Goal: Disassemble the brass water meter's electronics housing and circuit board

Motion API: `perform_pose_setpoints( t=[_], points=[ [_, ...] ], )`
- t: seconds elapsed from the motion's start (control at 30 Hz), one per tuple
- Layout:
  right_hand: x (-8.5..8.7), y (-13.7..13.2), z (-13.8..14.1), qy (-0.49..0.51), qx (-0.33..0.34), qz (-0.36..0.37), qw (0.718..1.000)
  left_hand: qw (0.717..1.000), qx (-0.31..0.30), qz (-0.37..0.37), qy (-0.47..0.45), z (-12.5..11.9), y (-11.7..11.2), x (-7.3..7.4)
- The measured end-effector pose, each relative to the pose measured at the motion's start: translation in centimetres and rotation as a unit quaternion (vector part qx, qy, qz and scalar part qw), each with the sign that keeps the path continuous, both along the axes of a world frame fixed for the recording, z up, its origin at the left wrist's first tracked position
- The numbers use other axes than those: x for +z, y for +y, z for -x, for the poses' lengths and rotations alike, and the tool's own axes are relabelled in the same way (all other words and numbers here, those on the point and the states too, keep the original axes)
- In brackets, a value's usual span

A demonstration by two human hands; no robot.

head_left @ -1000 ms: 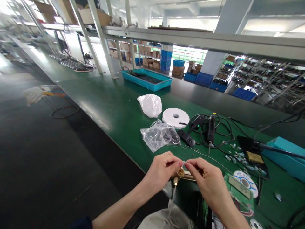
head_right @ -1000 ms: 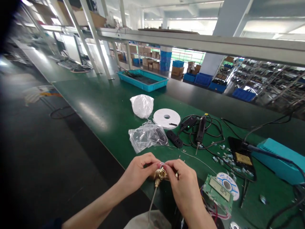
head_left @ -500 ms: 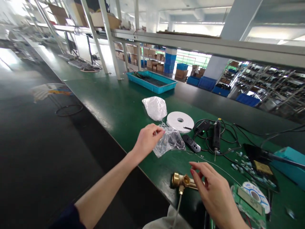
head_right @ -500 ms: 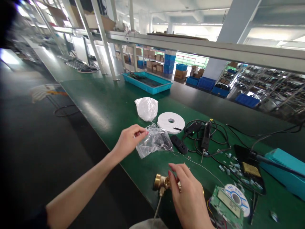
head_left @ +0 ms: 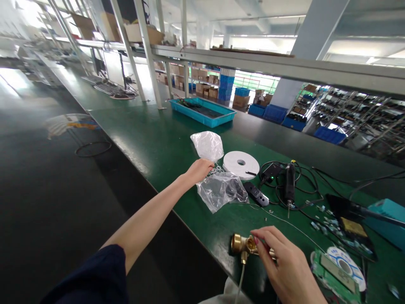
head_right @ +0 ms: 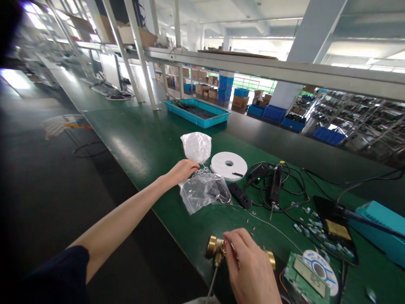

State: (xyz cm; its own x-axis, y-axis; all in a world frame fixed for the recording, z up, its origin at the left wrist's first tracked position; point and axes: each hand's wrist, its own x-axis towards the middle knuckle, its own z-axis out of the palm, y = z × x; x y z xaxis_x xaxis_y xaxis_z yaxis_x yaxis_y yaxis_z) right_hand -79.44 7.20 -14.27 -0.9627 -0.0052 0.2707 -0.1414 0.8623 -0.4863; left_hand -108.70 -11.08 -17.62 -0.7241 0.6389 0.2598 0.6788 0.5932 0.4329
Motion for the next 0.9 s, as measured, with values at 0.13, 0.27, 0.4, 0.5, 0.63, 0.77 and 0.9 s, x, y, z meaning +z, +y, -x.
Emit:
perform_pose_setpoints(
  t=[0.13,0.27,0.4,0.5,0.63,0.77,0.9],
  points=[
    [0.1,-0.4,0.2,-0.011,-0.001,0.008,1.000,0.999,-0.027,-0.016,-0.006,-1.7,-3.3,0.0],
    [0.6,-1.5,0.6,-0.009,-0.003,0.008,1.000,0.996,-0.077,-0.027,-0.037,-4.5,-6.0,-0.5],
    [0.9,-3.1,1.4,0.064,0.022,-0.001,0.998,0.993,-0.083,-0.071,-0.033,-7.1,-5.8,0.3],
    [0.9,-4.3,2.2,0.113,0.035,-0.028,0.993,0.991,-0.086,-0.103,-0.010,-8.2,-4.4,1.6],
    [1.1,-5.5,2.6,0.112,0.052,-0.062,0.990,0.987,-0.095,-0.130,-0.006,-8.5,-3.0,2.4],
    [1.1,-5.9,2.0,0.096,0.070,-0.075,0.990,0.986,-0.070,-0.147,-0.022,-8.8,-3.8,1.0],
    [0.2,-5.8,0.9,0.081,0.079,-0.086,0.990,0.986,-0.038,-0.153,0.054,-9.6,-6.2,-1.6]
  ],
)
